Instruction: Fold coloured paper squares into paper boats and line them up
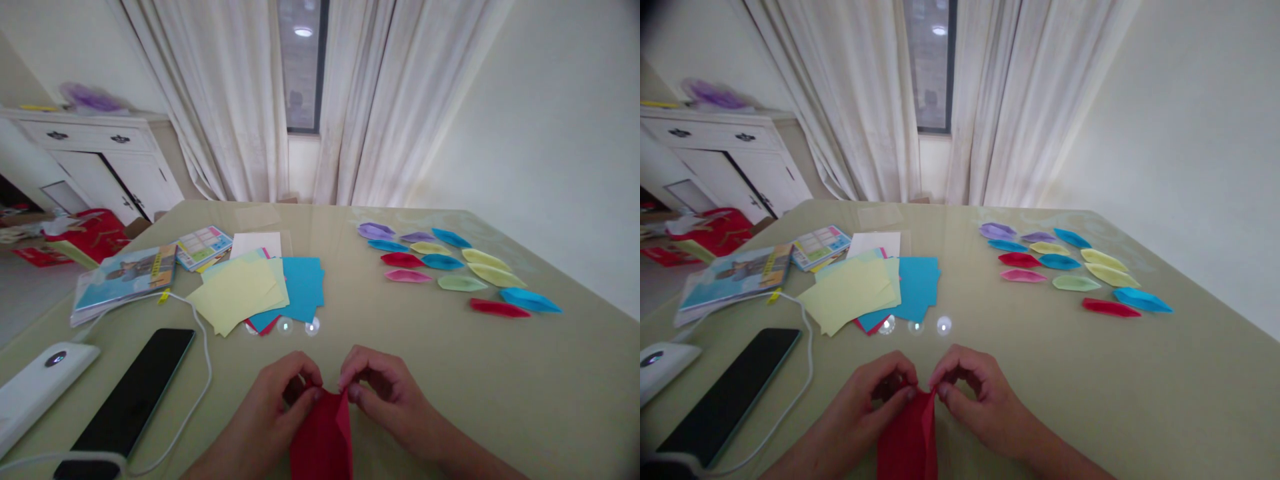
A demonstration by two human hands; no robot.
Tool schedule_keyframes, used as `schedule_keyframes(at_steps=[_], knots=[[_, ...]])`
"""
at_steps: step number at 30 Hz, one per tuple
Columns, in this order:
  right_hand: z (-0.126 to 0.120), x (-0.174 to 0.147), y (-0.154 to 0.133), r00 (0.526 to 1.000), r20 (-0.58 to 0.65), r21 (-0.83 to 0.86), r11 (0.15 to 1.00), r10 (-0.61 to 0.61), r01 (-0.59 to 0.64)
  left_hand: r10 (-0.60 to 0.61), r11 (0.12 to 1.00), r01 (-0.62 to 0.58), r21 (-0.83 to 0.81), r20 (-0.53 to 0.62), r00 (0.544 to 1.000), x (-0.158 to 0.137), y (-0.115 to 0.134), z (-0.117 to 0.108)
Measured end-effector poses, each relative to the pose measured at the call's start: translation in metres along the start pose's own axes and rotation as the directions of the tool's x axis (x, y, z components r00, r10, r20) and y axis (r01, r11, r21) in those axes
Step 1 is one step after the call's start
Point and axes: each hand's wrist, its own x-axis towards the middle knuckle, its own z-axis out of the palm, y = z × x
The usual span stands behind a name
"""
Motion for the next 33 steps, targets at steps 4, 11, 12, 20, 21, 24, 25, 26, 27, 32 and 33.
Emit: schedule_keyframes(at_steps=[4,11,12,20,21,24,25,26,27,32,33], knots=[[0.0006,0.0004,-0.0037,1.000,-0.009,0.000,1.000,0.015,-0.015,0.023,1.000,-0.022,-0.022,0.026,0.999,-0.0006,-0.0006,-0.0001],[-0.0002,-0.0001,-0.0010,0.999,0.013,-0.003,1.000,0.030,-0.030,-0.006,1.000,0.007,-0.026,0.021,1.000,0.0012,0.0023,0.0004],[-0.0002,-0.0004,-0.0003,0.999,0.018,-0.006,0.999,0.047,-0.047,-0.010,1.000,0.011,-0.027,0.029,1.000,0.0010,0.0027,0.0005],[0.0005,0.0000,-0.0036,0.996,0.056,-0.062,0.996,0.075,-0.071,0.002,1.000,-0.001,-0.019,0.052,0.999,-0.0015,0.0062,0.0014],[0.0006,0.0005,-0.0051,0.996,0.060,-0.073,0.995,0.067,-0.063,-0.002,1.000,0.003,-0.018,0.052,0.999,-0.0012,0.0066,0.0013],[0.0018,0.0015,-0.0082,0.994,0.081,-0.076,0.995,0.078,-0.072,-0.020,0.999,0.021,-0.030,0.035,0.999,-0.0002,0.0064,0.0009],[0.0025,0.0015,-0.0084,0.991,0.090,-0.062,0.994,0.096,-0.091,-0.025,0.999,0.026,-0.045,0.025,0.999,0.0001,0.0058,0.0007],[0.0032,0.0012,-0.0081,0.988,0.099,-0.045,0.992,0.118,-0.114,-0.031,0.997,0.032,-0.066,0.015,0.999,0.0004,0.0051,0.0006],[0.0040,0.0008,-0.0075,0.984,0.108,-0.023,0.990,0.140,-0.138,-0.042,0.995,0.042,-0.092,0.005,0.999,0.0005,0.0042,0.0004],[0.0057,-0.0016,-0.0031,0.975,0.118,0.088,0.976,0.186,-0.197,-0.120,0.952,0.138,-0.274,0.079,0.990,-0.0004,0.0005,0.0007],[0.0054,-0.0019,-0.0029,0.978,0.108,0.094,0.977,0.180,-0.191,-0.115,0.945,0.139,-0.296,0.098,0.989,-0.0007,0.0003,0.0010]])
